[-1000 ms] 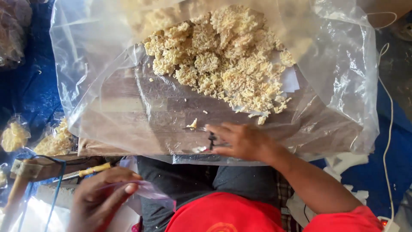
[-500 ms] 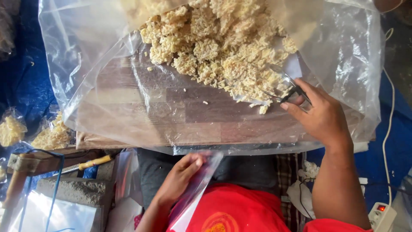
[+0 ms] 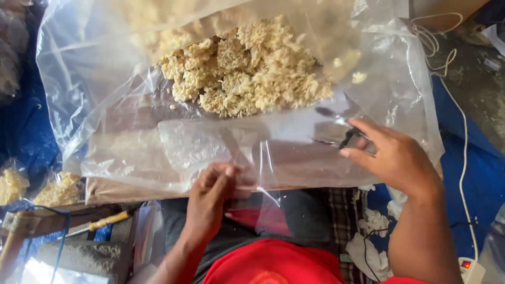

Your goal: Packaging small noodle-like snacks into plastic bags and sealing them with a manual heat sealer.

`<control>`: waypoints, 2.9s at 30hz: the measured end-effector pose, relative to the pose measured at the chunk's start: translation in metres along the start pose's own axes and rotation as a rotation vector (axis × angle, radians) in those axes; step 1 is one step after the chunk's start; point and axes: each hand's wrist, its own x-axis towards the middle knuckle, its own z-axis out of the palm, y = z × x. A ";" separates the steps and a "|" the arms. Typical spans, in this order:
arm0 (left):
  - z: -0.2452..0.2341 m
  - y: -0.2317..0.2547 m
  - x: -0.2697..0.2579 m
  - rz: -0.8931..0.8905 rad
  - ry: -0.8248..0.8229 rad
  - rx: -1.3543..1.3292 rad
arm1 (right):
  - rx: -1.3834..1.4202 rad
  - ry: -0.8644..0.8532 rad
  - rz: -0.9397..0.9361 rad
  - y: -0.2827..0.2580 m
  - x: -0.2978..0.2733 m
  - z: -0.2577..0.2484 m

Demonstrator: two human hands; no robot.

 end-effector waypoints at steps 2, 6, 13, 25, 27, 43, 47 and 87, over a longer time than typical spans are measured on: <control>-0.008 -0.015 -0.010 -0.029 0.011 0.098 | -0.039 -0.176 0.161 0.004 0.013 0.003; -0.017 -0.043 -0.027 -0.245 0.037 -0.016 | -0.152 -0.380 0.492 0.028 0.027 0.001; -0.017 -0.047 -0.031 -0.388 0.035 0.027 | 0.007 0.012 0.527 0.046 0.028 0.022; -0.020 -0.045 -0.034 -0.448 -0.005 0.028 | 0.170 -0.109 0.463 0.031 0.065 0.025; -0.026 -0.050 -0.034 -0.412 -0.026 0.028 | 0.255 -0.224 0.329 0.014 0.049 0.028; -0.093 -0.036 -0.067 -0.107 0.085 0.035 | -0.126 -0.722 0.493 0.009 0.010 -0.011; -0.106 -0.036 -0.069 -0.039 0.101 -0.070 | -0.391 -0.779 0.580 0.023 -0.010 -0.012; -0.117 -0.042 -0.080 -0.087 0.302 0.123 | -0.143 -0.300 0.449 0.011 0.039 0.008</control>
